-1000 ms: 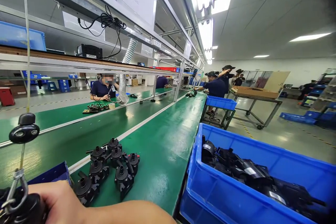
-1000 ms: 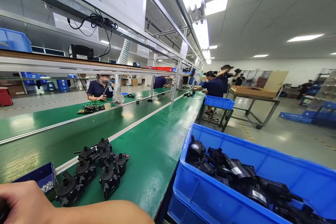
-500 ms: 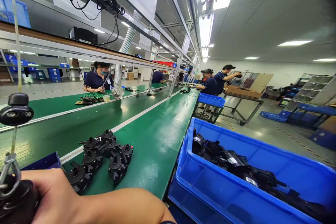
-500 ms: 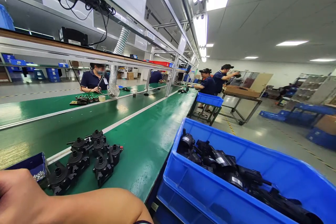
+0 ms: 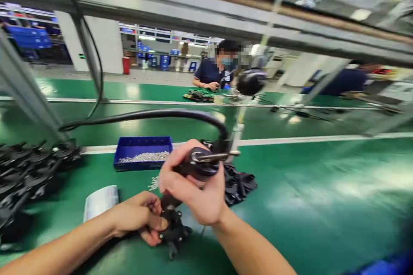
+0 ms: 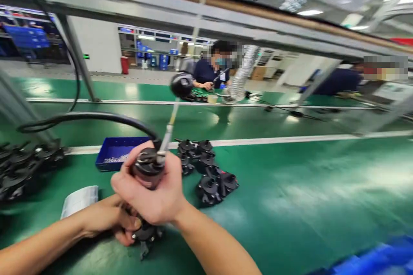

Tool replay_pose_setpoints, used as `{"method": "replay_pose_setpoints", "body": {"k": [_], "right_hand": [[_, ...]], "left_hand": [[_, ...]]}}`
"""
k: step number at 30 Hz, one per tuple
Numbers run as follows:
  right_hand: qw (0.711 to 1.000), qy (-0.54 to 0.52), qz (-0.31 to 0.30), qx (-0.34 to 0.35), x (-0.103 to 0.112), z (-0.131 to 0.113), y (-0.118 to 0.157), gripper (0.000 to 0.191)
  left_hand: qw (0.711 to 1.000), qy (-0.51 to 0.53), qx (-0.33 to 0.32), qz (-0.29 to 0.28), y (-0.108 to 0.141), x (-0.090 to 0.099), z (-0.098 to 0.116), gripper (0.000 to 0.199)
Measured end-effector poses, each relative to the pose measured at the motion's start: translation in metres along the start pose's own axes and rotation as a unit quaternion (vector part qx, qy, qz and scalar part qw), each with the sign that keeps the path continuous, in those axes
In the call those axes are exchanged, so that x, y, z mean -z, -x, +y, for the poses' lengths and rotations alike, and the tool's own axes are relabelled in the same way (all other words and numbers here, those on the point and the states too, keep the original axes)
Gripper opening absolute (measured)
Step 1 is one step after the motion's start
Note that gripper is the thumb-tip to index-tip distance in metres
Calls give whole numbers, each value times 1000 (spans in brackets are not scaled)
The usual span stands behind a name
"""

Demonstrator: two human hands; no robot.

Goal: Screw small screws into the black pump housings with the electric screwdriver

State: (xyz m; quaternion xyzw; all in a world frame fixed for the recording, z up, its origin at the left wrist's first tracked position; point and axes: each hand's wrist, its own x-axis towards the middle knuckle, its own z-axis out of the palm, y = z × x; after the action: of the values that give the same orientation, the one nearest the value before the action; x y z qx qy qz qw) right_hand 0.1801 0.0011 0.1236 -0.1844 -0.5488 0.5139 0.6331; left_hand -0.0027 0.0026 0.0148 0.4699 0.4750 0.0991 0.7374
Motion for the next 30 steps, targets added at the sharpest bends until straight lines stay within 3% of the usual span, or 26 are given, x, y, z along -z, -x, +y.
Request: {"method": "replay_pose_setpoints", "body": {"k": [9, 14, 22, 28, 30], "right_hand": [[999, 13, -13, 26, 7, 3, 13, 21], [999, 10, -28, 19, 9, -1, 14, 20], [998, 57, 15, 36, 7, 2, 13, 19], [993, -10, -114, 16, 6, -1, 13, 28], [994, -7, -105, 22, 5, 1, 15, 26]], "left_hand": [[996, 16, 0, -85, -18, -1, -15, 42], [996, 28, -2, -84, -19, 0, -16, 42], [996, 38, 1, -76, -21, -2, -18, 51], [995, 41, -7, -86, -19, -3, -16, 39], [996, 38, -9, -78, -18, -4, -15, 38]]}}
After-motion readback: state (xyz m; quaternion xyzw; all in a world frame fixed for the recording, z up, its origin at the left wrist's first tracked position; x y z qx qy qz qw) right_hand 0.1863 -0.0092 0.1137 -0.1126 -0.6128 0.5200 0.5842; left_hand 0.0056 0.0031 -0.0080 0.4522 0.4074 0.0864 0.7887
